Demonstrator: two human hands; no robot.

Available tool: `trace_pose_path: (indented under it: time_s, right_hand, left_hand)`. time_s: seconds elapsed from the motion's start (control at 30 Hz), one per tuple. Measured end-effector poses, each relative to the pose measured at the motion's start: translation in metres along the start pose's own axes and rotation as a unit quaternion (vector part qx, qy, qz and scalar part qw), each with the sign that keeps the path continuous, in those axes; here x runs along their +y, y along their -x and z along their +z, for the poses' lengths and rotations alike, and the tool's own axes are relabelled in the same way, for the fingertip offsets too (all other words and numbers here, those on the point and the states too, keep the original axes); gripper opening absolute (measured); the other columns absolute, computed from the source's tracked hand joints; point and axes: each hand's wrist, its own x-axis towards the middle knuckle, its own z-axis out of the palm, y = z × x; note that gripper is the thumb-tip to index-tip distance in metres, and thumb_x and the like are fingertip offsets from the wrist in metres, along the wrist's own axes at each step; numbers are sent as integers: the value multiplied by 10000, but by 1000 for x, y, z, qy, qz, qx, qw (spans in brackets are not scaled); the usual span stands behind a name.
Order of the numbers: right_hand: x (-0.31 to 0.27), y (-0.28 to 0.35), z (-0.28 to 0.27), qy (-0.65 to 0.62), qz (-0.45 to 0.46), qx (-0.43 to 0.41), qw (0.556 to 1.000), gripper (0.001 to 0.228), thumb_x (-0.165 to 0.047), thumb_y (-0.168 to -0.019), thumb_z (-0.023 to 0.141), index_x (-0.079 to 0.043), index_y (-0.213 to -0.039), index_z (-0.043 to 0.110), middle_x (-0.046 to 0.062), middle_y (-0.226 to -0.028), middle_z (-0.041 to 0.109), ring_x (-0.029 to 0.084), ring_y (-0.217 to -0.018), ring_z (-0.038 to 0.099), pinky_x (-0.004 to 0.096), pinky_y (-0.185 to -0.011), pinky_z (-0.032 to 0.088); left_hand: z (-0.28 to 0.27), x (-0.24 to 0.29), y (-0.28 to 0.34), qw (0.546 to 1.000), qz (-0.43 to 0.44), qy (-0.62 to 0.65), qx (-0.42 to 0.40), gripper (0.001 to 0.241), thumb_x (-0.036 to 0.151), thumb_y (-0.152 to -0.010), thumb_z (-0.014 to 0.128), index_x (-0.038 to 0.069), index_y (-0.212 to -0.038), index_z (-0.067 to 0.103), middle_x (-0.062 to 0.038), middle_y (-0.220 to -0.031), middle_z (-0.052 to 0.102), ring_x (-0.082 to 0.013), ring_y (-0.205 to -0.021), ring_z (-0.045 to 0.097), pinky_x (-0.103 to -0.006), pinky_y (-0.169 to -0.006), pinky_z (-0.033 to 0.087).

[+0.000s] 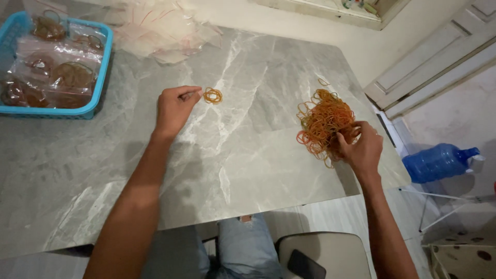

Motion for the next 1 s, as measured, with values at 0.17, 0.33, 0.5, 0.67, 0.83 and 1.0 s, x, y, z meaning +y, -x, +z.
trace_pose_path:
  time_s: [0.17, 0.33, 0.5, 0.67, 0.83, 1.0]
  right_hand:
    - [0, 5, 3, 10, -6, -31, 999, 278, -321, -914, 826, -60, -926, 729, 130, -799, 636, 398, -790, 656, 496, -763, 507]
    - [-11, 2, -1, -13, 1, -44, 999, 297, -318, -917, 832, -46, -832, 747, 155, -774, 603, 416, -749, 644, 493, -721, 515]
    - [-16, -1, 1, -69, 23, -64, 995, 239, -270, -843, 872, -43, -896, 817, 209, -741, 602, 457, -696, 626, 510, -672, 526]
    - [-1, -4, 9, -96, 40, -36, 994, 193, -247, -858, 889, -78, -913, 815, 186, -749, 621, 401, -708, 647, 457, -682, 532]
    - [16, -8, 15, -122, 70, -13, 990, 287, -264, -798, 931, -43, -922, 795, 229, -743, 602, 427, -733, 647, 475, -680, 530]
    - [17, -18, 3, -212, 74, 19, 974, 144, -140, -890, 909, -85, -963, 798, 148, -781, 650, 237, -685, 583, 322, -643, 462]
  left_hand:
    - [0, 4, 1, 1000, -5, 10, -2, 192, 219, -924, 748, 152, -1093, 811, -7, -627, 555, -99, -597, 511, -267, -588, 443]
    - [-1, 4, 1, 1000, 3, 15, -7, 186, 216, -932, 755, 146, -1096, 811, -10, -641, 558, -102, -610, 514, -264, -588, 438]
    - [-6, 15, 8, 999, 8, 28, -17, 182, 184, -956, 736, 120, -1113, 801, -10, -617, 522, -93, -603, 480, -253, -593, 426]
    - [-5, 18, 7, 999, 12, 35, -13, 170, 183, -968, 730, 113, -1106, 801, -18, -612, 535, -95, -597, 489, -268, -586, 430]
    - [-5, 19, 8, 999, 8, 34, -13, 160, 195, -959, 741, 124, -1086, 809, -15, -611, 540, -90, -597, 490, -275, -586, 435]
    - [-5, 17, 7, 1000, 2, 25, -15, 173, 206, -939, 752, 127, -1082, 810, -36, -629, 551, -120, -615, 510, -301, -619, 445]
